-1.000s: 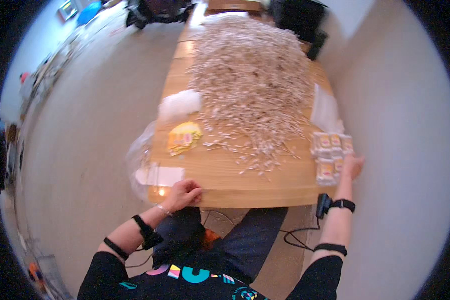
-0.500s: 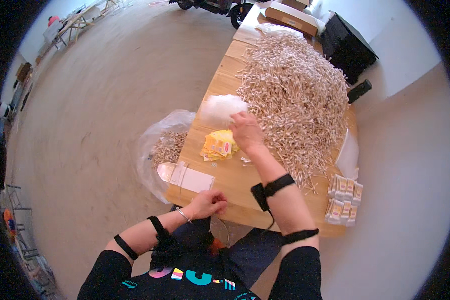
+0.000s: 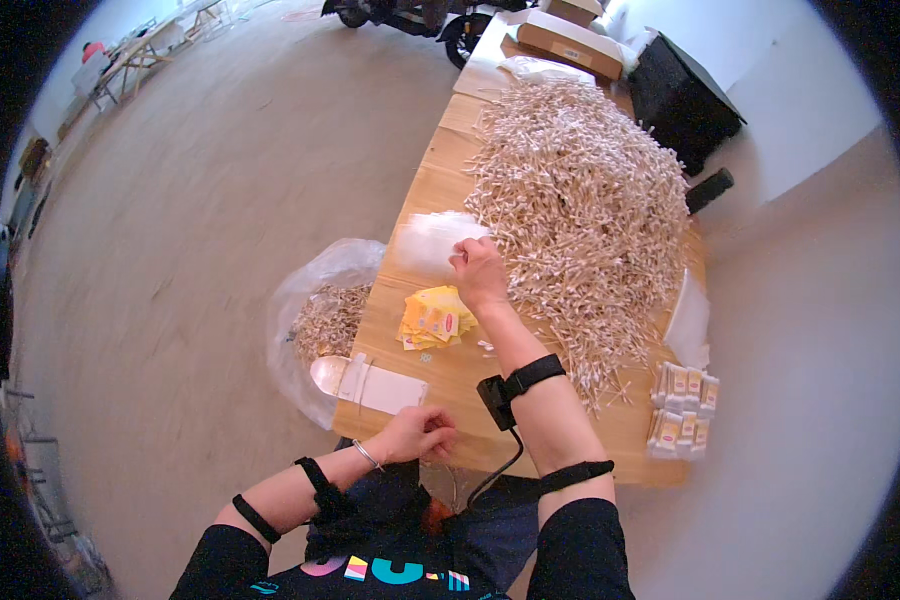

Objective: The person gathers cotton swabs into a bundle, aligns them on a paper card, and slides them into a plastic bag. They then set the package aside and begin gathering more swabs for the next bundle.

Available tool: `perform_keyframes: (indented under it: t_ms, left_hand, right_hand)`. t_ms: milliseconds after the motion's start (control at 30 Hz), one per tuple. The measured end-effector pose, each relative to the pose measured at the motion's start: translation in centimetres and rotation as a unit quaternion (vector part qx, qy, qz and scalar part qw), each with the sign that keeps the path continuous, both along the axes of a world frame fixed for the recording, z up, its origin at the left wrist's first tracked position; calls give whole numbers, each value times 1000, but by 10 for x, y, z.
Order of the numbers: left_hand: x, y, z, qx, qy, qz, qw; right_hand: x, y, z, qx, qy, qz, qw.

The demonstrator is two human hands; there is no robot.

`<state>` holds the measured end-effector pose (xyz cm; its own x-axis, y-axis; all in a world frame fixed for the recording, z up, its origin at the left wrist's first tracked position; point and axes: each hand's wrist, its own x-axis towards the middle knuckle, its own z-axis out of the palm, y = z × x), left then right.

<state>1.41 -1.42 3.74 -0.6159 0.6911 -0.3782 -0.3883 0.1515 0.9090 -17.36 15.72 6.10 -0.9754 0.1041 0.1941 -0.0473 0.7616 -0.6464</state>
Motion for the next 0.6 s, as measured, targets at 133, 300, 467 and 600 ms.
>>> perform_keyframes:
  t_ms: [133,300,467,600]
  left_hand:
    - [5,0,-13,-2,6,36,999]
    - [-7,-7,-9,97,-47,227,968]
    - [-27,-17,34,166,-61,347,921]
    - [-21,-29,32,142,-9,398,906]
  right_hand:
    - [27,5,39,-128,23,-65,989]
    - [85,-7,39,-259,-44,14,965]
    - [138,-58,23,-335,-120,13,934]
    - [167,-67,43,-468,-188,-1,864]
